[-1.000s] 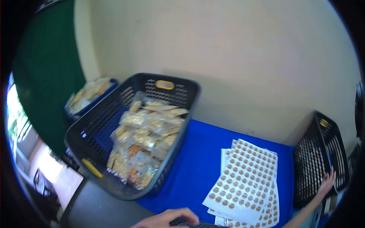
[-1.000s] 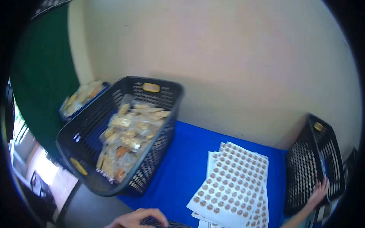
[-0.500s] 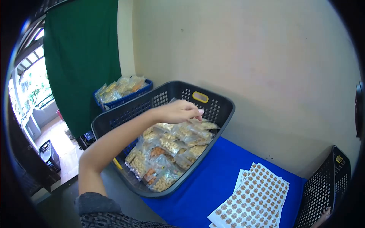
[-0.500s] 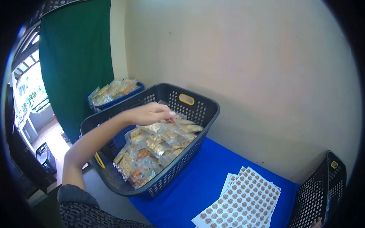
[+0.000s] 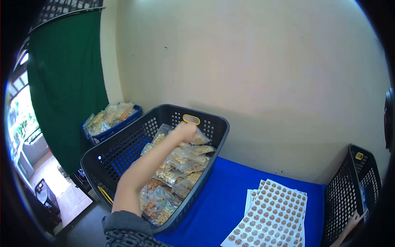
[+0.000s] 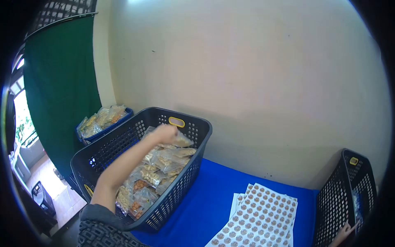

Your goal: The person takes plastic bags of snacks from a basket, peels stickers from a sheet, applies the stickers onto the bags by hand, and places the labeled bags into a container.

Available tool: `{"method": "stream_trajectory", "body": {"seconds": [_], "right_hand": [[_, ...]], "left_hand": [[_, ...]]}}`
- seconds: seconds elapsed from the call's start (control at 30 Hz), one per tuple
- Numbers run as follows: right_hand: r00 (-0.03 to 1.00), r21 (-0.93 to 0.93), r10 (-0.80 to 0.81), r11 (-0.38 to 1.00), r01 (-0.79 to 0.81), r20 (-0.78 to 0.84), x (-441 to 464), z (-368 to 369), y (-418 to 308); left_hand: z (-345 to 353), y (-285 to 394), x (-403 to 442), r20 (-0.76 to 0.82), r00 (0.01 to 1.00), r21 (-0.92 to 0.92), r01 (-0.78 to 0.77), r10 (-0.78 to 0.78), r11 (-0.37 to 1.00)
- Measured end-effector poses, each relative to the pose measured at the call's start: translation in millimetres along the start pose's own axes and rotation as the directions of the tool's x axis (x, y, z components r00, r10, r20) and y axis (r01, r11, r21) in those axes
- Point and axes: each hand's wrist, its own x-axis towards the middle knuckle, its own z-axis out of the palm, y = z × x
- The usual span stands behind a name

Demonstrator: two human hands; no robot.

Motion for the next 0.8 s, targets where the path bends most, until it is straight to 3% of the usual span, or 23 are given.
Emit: {"method": "stream_trajectory", "body": {"seconds": [0.07,0.1,0.17,0.23,0.37,0.43,0.5,0.57,0.63,0.7,0.77,0.8], "right_hand": [[0.993,0.012,0.085,0.996,-0.087,0.078,-13,1,-24],[0.986,0.018,0.127,0.991,-0.13,0.112,-25,7,-54],[0.963,0.033,0.204,0.976,-0.213,0.177,-46,20,-106],[0.942,0.206,0.107,0.962,-0.179,0.317,-79,32,-142],[0.905,0.257,-0.065,0.965,-0.05,0.421,-175,55,-270],[0.851,0.349,-0.156,0.936,-0.034,0.502,-205,53,-300],[0.765,0.479,-0.28,0.877,-0.042,0.58,-232,48,-320],[0.667,0.501,-0.311,0.858,-0.109,0.677,-258,42,-333],[0.452,0.414,-0.377,0.91,0.017,0.809,-274,35,-331],[0.309,0.449,-0.47,0.882,0.142,0.827,-293,34,-322],[0.231,0.462,-0.424,0.876,-0.141,0.875,-318,33,-292],[0.206,0.346,-0.287,0.862,-0.37,0.936,-331,29,-283]], "left_hand": [[-58,5,-4,-0.136,0.987,-0.26,-0.122,0.089,0.958],[-92,15,-12,-0.284,0.94,-0.284,-0.27,0.188,0.92],[-157,44,-36,-0.455,0.858,-0.32,-0.406,0.236,0.856],[-206,72,-55,-0.453,0.868,-0.352,-0.385,0.204,0.853],[-256,135,-95,-0.439,0.854,-0.45,-0.478,0.279,0.755],[-258,168,-124,-0.354,0.888,-0.552,-0.451,0.292,0.702],[-244,191,-144,-0.312,0.855,-0.58,-0.517,0.414,0.63],[-205,206,-156,-0.498,0.637,-0.576,-0.75,0.588,0.325],[-186,221,-168,-0.396,0.548,-0.611,-0.756,0.736,0.234],[-151,227,-176,-0.365,0.485,-0.722,-0.687,0.795,0.088],[-110,228,-180,-0.384,0.48,-0.784,-0.62,0.789,-0.005],[-95,230,-180,-0.484,0.521,-0.782,-0.618,0.703,-0.081]]}}
